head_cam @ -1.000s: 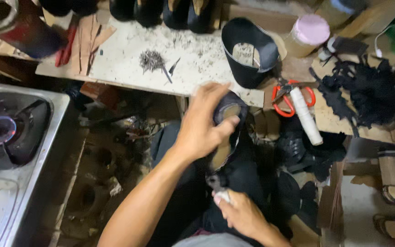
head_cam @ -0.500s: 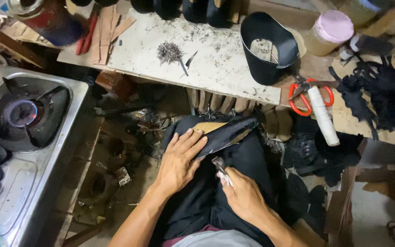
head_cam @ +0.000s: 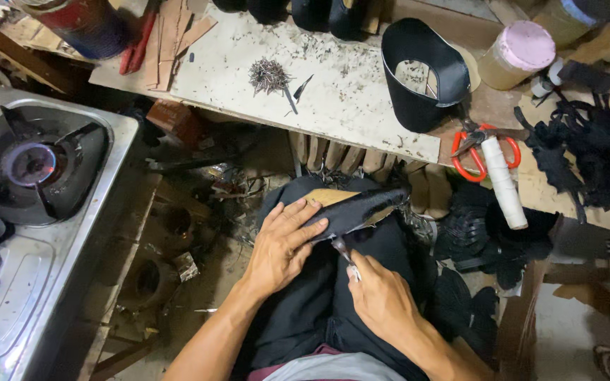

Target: The person sits with a black fabric shoe upper on a wooden last in their lap. They heat the upper over a gas burner flame, apply glue from a bottle, press and fold the upper edges over the last, and hammer the edges to shape and secure the shoe.

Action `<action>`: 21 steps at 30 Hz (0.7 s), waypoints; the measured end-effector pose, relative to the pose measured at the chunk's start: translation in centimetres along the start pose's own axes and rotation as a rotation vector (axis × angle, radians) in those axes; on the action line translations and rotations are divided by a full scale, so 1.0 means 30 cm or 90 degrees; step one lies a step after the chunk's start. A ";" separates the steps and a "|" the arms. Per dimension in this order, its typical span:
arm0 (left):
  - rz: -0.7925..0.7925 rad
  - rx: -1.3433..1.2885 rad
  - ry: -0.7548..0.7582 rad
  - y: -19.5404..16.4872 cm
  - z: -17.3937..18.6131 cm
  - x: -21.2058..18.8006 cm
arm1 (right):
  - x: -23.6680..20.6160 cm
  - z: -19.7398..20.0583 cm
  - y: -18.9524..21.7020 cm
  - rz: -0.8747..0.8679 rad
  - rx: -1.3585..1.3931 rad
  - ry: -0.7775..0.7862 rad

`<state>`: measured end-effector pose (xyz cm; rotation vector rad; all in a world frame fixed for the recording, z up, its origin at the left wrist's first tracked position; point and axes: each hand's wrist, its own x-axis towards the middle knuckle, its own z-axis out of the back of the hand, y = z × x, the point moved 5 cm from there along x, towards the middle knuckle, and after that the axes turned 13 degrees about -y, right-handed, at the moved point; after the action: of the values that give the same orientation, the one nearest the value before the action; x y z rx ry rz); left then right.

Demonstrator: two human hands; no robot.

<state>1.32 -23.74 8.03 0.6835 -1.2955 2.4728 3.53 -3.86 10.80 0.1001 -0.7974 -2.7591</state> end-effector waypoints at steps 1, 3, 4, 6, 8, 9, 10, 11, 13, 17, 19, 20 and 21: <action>0.013 0.001 -0.004 0.014 0.000 0.008 | -0.015 -0.014 -0.015 -0.016 -0.018 0.032; 0.027 -0.001 -0.006 0.038 0.000 0.026 | -0.047 -0.024 -0.036 -0.030 -0.020 0.040; 0.029 -0.005 -0.007 0.045 -0.003 0.033 | -0.058 -0.022 -0.044 -0.027 -0.007 0.017; 0.032 -0.014 -0.006 0.041 -0.018 0.038 | -0.067 -0.022 -0.066 -0.040 0.028 -0.008; 0.002 -0.027 0.015 0.020 -0.034 0.032 | -0.062 -0.024 -0.092 -0.087 0.080 -0.046; -0.012 -0.023 0.018 0.010 -0.039 0.030 | -0.056 -0.035 -0.102 -0.111 0.111 -0.030; -0.021 -0.022 0.021 -0.004 -0.044 0.024 | -0.052 -0.047 -0.108 -0.137 0.141 -0.010; -0.028 -0.022 0.025 -0.016 -0.049 0.018 | -0.046 -0.059 -0.113 -0.165 0.170 0.013; -0.035 -0.012 0.020 -0.032 -0.052 0.013 | -0.030 -0.055 -0.099 -0.143 0.188 -0.022; -0.060 0.009 -0.004 -0.059 -0.039 0.001 | -0.010 -0.008 -0.025 0.045 0.143 -0.106; -0.064 0.018 -0.004 -0.063 -0.029 -0.005 | -0.006 -0.004 -0.021 0.003 0.158 -0.062; -0.065 0.022 -0.004 -0.063 -0.026 -0.007 | -0.008 -0.003 -0.021 -0.018 0.165 -0.040; -0.066 0.020 -0.005 -0.062 -0.022 -0.009 | -0.009 0.002 -0.020 -0.016 0.141 -0.043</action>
<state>2.19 -22.14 8.87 0.7497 -1.1953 2.4134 3.63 -3.27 10.54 0.0596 -1.1249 -2.7013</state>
